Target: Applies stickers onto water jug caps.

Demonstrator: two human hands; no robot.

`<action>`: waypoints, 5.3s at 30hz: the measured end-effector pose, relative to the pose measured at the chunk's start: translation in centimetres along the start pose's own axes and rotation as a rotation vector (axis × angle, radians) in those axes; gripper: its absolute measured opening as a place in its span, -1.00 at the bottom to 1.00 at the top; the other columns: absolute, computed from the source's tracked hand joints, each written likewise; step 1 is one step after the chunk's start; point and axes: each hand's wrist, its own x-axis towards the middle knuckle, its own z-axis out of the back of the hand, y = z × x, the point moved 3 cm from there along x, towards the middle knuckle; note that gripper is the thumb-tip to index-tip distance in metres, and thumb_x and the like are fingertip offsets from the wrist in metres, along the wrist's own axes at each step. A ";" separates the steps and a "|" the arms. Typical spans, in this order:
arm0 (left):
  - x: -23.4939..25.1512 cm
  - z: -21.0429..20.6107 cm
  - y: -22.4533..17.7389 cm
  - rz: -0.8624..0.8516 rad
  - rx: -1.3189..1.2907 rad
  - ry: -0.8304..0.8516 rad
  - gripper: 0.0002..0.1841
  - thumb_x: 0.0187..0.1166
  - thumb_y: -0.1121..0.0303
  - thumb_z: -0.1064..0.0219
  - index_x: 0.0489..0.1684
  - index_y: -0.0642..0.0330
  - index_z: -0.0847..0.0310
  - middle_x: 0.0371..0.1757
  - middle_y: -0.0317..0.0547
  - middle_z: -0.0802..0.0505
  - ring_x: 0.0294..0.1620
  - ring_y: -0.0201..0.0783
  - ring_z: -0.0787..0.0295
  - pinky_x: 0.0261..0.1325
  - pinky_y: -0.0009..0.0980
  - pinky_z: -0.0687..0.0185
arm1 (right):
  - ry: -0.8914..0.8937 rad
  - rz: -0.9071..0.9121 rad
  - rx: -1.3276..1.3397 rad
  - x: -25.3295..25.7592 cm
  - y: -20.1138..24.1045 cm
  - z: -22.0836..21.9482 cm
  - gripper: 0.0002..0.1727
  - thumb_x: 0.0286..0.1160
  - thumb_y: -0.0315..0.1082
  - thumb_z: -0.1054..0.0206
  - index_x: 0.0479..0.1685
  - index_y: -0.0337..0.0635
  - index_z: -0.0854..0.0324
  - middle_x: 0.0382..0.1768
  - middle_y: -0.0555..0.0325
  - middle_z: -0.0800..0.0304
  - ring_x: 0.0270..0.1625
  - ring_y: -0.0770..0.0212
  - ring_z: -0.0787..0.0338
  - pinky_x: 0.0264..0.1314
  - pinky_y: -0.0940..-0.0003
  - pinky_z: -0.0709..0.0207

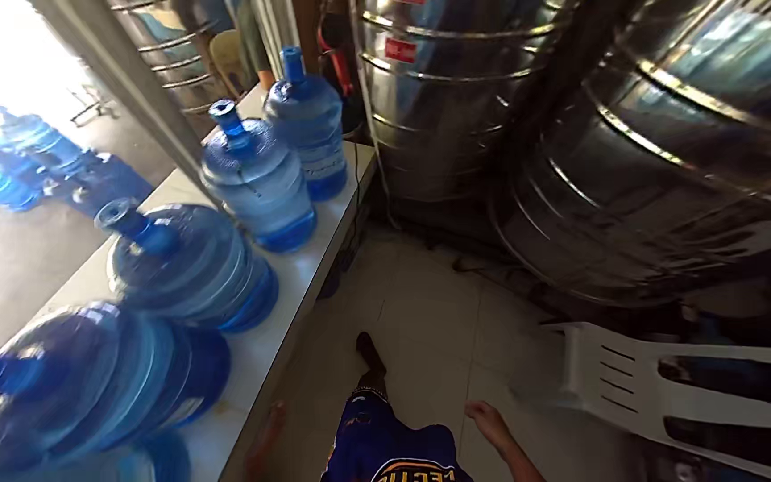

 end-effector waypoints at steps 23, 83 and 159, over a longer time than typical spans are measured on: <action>19.0 -20.4 -67.5 -0.915 0.115 0.230 -0.65 0.72 0.26 -0.27 0.36 0.23 -0.63 0.29 -0.10 -0.83 0.27 -0.21 -0.80 0.34 -0.18 -0.77 | 0.066 0.687 0.093 31.5 69.4 10.9 -0.56 0.68 -0.22 -0.27 0.36 -0.36 -0.59 0.23 -0.13 -0.78 0.25 0.10 -0.80 0.37 0.12 -0.69; 16.6 -4.6 -87.6 -1.254 0.311 -1.080 -0.75 0.64 0.28 -0.27 0.07 0.05 -0.86 0.51 -0.08 -0.73 0.19 -0.17 -0.81 0.15 -0.13 -0.71 | 0.461 1.228 0.286 20.6 91.7 10.9 -0.59 0.61 -0.28 -0.35 0.32 -0.32 -0.53 -0.10 0.26 -0.84 -0.04 0.38 -0.84 0.11 0.42 -0.78; 5.7 -25.5 -74.6 -1.372 0.416 -0.423 -0.79 0.57 0.39 -0.42 0.09 0.08 -0.84 0.15 -0.22 -0.88 0.22 -0.33 -0.79 0.28 -0.34 -0.76 | 0.622 1.132 0.312 19.0 72.7 11.6 -0.52 0.47 -0.42 -0.43 0.38 -0.44 -0.58 -0.11 0.11 -0.84 -0.10 0.30 -0.84 0.05 0.31 -0.79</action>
